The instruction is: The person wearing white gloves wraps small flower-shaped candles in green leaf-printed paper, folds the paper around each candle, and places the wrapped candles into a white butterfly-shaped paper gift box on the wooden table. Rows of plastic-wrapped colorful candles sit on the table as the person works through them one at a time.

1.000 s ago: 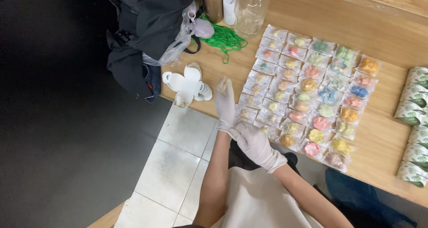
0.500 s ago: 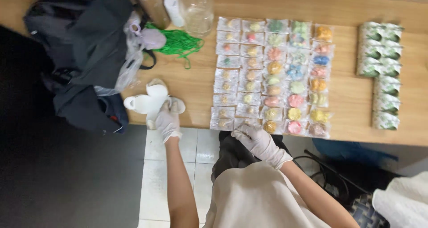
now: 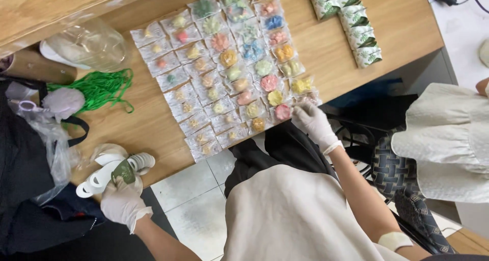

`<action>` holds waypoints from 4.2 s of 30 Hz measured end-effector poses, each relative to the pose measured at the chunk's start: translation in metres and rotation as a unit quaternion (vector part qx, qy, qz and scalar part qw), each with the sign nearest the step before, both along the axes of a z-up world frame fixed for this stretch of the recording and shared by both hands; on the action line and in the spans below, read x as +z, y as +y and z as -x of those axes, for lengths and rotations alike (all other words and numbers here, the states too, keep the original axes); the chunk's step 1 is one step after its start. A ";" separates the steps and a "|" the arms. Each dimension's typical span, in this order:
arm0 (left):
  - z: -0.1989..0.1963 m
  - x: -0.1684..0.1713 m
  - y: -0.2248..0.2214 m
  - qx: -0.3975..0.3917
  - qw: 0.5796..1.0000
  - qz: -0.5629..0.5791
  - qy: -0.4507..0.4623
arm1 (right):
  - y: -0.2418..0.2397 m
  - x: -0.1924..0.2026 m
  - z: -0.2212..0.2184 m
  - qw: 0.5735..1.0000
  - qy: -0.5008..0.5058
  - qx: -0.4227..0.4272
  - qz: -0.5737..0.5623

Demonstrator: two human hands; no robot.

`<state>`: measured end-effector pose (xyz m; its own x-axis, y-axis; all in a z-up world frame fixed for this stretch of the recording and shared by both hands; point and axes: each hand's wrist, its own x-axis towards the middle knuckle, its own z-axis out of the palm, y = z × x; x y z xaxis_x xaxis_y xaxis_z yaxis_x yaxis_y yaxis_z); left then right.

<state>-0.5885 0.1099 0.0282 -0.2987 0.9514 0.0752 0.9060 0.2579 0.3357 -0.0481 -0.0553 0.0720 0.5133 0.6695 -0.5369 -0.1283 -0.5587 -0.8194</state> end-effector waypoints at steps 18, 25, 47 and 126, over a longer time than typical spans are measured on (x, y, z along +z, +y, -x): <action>-0.214 0.169 -0.046 0.031 0.883 -0.213 -0.417 | 0.016 -0.080 -0.148 0.942 -0.255 0.161 0.150; -0.316 0.157 -0.092 0.037 0.952 -0.200 -0.228 | 0.042 -0.097 -0.156 0.942 -0.282 0.169 0.071; -0.392 0.089 -0.111 0.081 0.665 -0.083 -0.738 | 0.072 -0.074 -0.163 0.892 -0.287 0.297 0.185; -0.581 -0.072 -0.112 -0.451 0.835 0.187 -0.254 | 0.037 -0.157 -0.212 0.972 0.110 -0.198 0.058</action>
<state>-0.0073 -0.0017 -0.0437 0.6486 0.7356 -0.1954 0.5531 -0.2792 0.7849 0.1637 -0.0181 -0.0849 0.5831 0.3705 -0.7229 -0.5171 -0.5170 -0.6821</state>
